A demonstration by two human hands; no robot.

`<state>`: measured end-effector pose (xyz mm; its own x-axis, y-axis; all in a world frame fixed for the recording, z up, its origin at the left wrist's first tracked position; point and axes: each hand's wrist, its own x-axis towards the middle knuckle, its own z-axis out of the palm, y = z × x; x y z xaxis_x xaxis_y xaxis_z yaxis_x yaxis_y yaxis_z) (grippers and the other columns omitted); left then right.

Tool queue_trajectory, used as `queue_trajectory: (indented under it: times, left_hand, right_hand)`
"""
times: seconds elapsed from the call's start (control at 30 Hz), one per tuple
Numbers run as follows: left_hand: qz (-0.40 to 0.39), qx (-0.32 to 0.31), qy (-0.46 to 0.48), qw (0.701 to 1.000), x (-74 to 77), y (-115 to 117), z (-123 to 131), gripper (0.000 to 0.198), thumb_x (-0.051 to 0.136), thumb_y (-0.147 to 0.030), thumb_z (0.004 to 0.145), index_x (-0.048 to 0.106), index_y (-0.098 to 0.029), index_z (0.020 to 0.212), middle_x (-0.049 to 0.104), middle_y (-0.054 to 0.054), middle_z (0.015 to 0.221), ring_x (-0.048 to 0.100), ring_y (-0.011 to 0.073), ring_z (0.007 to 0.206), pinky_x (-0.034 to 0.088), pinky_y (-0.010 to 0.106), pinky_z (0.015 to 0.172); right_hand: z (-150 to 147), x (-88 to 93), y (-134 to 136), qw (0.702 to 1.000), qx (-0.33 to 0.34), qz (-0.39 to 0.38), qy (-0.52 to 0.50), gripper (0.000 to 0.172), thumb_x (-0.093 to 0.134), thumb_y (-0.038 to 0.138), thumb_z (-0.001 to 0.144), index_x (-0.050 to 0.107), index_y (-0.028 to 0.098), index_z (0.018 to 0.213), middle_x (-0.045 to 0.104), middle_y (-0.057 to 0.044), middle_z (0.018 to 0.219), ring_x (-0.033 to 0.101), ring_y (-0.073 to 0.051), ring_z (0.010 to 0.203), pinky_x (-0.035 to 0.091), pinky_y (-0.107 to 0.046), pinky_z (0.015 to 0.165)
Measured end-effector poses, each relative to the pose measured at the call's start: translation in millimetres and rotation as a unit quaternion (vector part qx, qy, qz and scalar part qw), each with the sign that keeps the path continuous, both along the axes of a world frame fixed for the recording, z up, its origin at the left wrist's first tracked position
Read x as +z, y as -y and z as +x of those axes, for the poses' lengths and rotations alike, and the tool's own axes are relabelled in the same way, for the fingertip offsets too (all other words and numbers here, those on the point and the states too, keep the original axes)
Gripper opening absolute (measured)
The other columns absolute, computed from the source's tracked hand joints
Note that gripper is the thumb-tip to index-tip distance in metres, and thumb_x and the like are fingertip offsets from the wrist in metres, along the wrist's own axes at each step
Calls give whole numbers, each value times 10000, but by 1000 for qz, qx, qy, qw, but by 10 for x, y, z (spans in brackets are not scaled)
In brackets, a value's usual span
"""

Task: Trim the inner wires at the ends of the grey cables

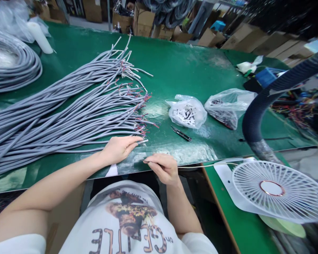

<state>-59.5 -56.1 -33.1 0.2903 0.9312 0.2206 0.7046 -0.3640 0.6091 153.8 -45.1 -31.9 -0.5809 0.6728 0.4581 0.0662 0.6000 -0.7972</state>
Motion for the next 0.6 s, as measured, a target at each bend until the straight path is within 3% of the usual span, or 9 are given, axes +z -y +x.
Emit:
queue_trajectory:
  times: [0.13,0.27,0.6]
  left_hand:
    - [-37,29,-15,999,67,18,13,279,458,-313,924,541,-214,1170,715,-19,793,669,134,665,455,221,628]
    - [-16,28,-25,999,74,40,21,271,470,-326,917,507,-207,1157,703,-25,753,655,130,612,423,213,585]
    - [50,7,-40,998,58,45,23,246,474,-320,919,500,-204,1135,713,-39,747,662,124,604,414,204,556]
  right_hand:
    - [103,-41,-56,997,-69,-1,24,173,538,187,872,710,197,876,741,-48,777,689,-152,664,541,-250,635]
    - [243,-94,-160,989,-127,4,70,169,540,188,866,708,193,859,748,-55,823,706,-166,722,557,-253,675]
    - [224,-86,-230,985,-73,35,153,188,526,200,880,710,178,855,746,-57,806,703,-158,712,542,-233,665]
